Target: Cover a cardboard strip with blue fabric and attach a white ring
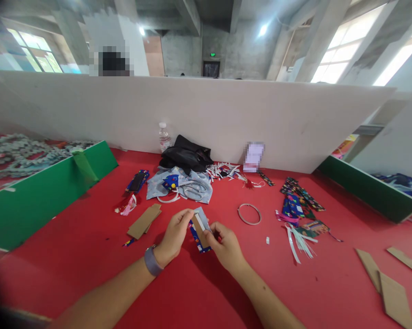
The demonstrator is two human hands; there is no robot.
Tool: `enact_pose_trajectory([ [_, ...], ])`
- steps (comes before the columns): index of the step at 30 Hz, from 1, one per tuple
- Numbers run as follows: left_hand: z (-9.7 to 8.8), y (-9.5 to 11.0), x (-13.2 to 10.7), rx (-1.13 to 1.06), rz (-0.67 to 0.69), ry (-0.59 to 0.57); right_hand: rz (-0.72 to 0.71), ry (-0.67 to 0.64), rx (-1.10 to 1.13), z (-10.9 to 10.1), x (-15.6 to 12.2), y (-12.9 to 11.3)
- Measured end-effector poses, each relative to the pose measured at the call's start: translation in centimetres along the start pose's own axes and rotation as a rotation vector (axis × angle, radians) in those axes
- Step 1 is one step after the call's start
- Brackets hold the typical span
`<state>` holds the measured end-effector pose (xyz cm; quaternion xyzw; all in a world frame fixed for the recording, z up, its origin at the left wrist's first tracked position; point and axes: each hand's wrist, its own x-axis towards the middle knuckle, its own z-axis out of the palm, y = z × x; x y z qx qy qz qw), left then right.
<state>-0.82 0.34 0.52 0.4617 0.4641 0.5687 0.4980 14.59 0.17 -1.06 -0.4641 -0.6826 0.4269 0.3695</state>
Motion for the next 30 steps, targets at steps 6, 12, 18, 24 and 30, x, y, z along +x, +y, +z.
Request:
enact_pose_trajectory([
  [6, 0.03, -0.09, -0.02, 0.033, 0.01, -0.058, -0.023, -0.001, -0.083, -0.05, -0.21, -0.39],
  [12, 0.05, -0.28, 0.12, 0.024, 0.056, -0.02, -0.05, -0.004, -0.066, -0.04, -0.27, -0.49],
  [18, -0.07, -0.42, -0.07, -0.015, 0.002, -0.092, -0.064, 0.006, -0.123, -0.12, -0.29, -0.47],
  [24, 0.26, 0.19, -0.11, -0.137, -0.026, -0.073, -0.079, 0.02, -0.134, -0.13, -0.2, -0.55],
  [30, 0.43, 0.48, -0.47, -0.171, -0.038, -0.094, -0.1, 0.027, -0.192, -0.21, -0.19, -0.45],
])
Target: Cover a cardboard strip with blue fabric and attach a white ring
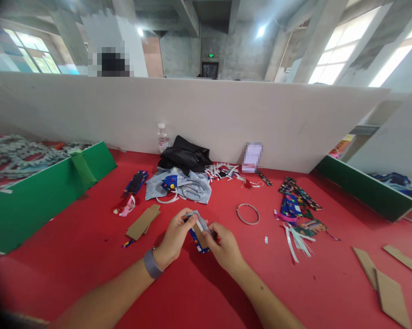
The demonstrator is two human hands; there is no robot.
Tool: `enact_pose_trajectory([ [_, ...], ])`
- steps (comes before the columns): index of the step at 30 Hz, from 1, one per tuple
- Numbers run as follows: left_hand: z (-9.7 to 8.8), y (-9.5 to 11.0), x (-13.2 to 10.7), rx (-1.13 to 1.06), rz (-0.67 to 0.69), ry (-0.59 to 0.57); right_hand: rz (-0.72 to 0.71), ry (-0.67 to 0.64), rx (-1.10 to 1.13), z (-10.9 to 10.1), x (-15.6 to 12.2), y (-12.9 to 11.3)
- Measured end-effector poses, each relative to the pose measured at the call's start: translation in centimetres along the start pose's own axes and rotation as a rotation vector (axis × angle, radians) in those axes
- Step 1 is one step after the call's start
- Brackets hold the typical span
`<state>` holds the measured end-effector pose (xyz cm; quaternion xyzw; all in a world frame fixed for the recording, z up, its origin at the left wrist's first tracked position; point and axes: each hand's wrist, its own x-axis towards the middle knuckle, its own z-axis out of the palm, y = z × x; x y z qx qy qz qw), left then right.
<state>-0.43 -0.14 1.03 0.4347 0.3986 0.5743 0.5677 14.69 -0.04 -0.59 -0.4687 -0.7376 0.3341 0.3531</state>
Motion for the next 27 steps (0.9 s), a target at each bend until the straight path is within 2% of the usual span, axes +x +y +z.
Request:
enact_pose_trajectory([
  [7, 0.1, -0.2, 0.1, 0.014, 0.009, 0.04, 0.019, -0.024, 0.029, 0.1, 0.0, 0.0],
  [13, 0.1, -0.2, 0.0, -0.028, -0.007, 0.003, 0.042, -0.011, 0.024, 0.0, 0.1, 0.1],
  [19, 0.0, 0.0, 0.2, -0.068, -0.01, 0.025, 0.049, -0.021, 0.067, 0.0, 0.0, 0.2],
  [24, 0.1, -0.1, 0.2, -0.053, -0.018, -0.06, 0.105, 0.033, 0.274, 0.0, 0.2, 0.8],
  [27, 0.1, -0.5, 0.1, 0.041, -0.057, -0.073, 0.101, 0.034, 0.276, 0.0, 0.3, 1.0],
])
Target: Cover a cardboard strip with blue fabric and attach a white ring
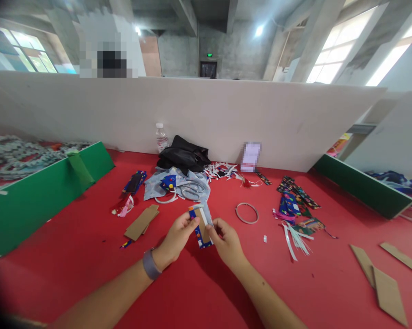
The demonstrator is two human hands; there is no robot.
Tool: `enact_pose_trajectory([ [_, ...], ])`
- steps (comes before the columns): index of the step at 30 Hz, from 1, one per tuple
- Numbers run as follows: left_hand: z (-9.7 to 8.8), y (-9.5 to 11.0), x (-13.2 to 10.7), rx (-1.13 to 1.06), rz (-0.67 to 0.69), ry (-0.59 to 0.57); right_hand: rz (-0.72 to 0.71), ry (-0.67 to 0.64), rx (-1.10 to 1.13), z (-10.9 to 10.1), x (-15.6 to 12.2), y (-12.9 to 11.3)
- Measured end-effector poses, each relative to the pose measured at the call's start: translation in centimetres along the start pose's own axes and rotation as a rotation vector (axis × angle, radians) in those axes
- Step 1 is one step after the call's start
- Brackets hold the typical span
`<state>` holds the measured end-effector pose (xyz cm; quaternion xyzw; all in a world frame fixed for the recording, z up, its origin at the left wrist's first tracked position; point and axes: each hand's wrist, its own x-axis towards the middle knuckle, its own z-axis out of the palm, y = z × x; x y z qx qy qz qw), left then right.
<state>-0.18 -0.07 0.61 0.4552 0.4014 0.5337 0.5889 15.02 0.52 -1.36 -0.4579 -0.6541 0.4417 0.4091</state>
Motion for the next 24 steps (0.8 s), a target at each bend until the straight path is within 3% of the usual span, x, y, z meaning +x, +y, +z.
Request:
enact_pose_trajectory([
  [3, -0.1, -0.3, -0.1, 0.094, 0.005, 0.014, -0.029, 0.017, -0.098, -0.1, 0.0, -0.2],
  [8, -0.1, 0.0, -0.5, 0.186, 0.061, 0.029, -0.228, 0.264, -0.309, -0.7, -0.3, -1.7],
  [11, 0.4, 0.4, -1.0, 0.262, 0.081, 0.016, -0.315, 0.277, -0.366, -1.0, -0.8, -2.9],
  [24, 1.4, 0.9, -2.8, 0.592, 0.187, -0.002, -0.276, 0.297, -0.379, -1.2, -1.6, -4.4],
])
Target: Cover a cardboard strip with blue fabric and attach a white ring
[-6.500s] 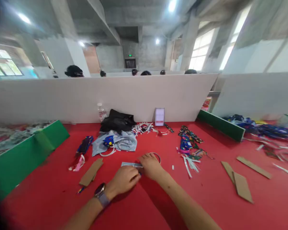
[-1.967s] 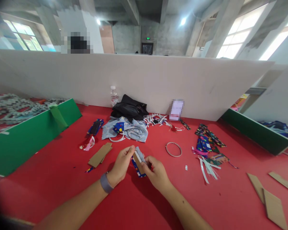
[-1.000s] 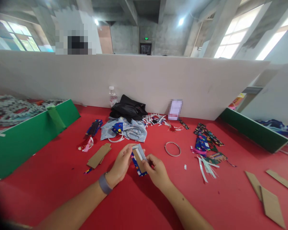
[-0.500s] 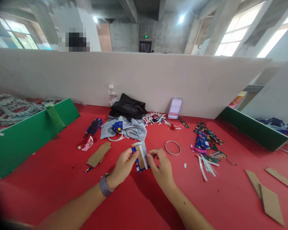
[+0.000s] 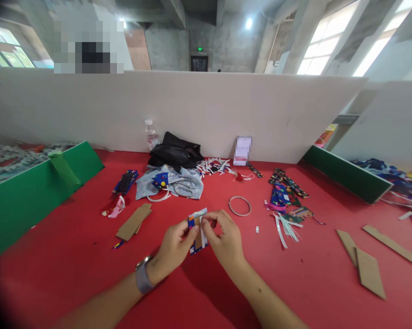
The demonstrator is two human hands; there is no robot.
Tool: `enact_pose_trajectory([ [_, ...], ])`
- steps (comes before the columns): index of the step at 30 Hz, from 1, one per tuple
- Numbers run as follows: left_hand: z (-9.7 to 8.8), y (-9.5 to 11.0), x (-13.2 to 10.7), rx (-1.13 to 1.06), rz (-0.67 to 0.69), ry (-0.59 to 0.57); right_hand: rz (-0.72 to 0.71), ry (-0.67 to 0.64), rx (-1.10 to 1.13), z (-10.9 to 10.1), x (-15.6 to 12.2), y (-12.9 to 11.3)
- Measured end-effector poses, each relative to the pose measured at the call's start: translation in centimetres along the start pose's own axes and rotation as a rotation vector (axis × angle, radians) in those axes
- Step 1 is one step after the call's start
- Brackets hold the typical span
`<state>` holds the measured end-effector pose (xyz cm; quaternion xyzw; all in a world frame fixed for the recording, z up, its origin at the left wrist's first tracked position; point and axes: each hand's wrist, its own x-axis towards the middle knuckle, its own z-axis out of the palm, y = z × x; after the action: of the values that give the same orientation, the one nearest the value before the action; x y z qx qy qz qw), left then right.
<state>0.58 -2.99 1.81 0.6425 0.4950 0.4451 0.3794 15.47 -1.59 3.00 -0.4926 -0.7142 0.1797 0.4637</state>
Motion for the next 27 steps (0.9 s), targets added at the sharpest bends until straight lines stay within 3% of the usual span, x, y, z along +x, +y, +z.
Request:
enact_pose_trajectory([
  [5, 0.02, 0.34, -0.22, 0.071, 0.109, 0.057, 0.023, 0.003, 0.009, -0.01, -0.12, -0.39],
  [13, -0.02, -0.22, -0.35, 0.347, 0.305, -0.058, 0.011, 0.022, 0.01, 0.08, -0.28, -0.47],
  [27, -0.14, -0.15, -0.34, 0.402, 0.363, -0.076, -0.04, 0.026, 0.002, -0.05, -0.34, -0.28],
])
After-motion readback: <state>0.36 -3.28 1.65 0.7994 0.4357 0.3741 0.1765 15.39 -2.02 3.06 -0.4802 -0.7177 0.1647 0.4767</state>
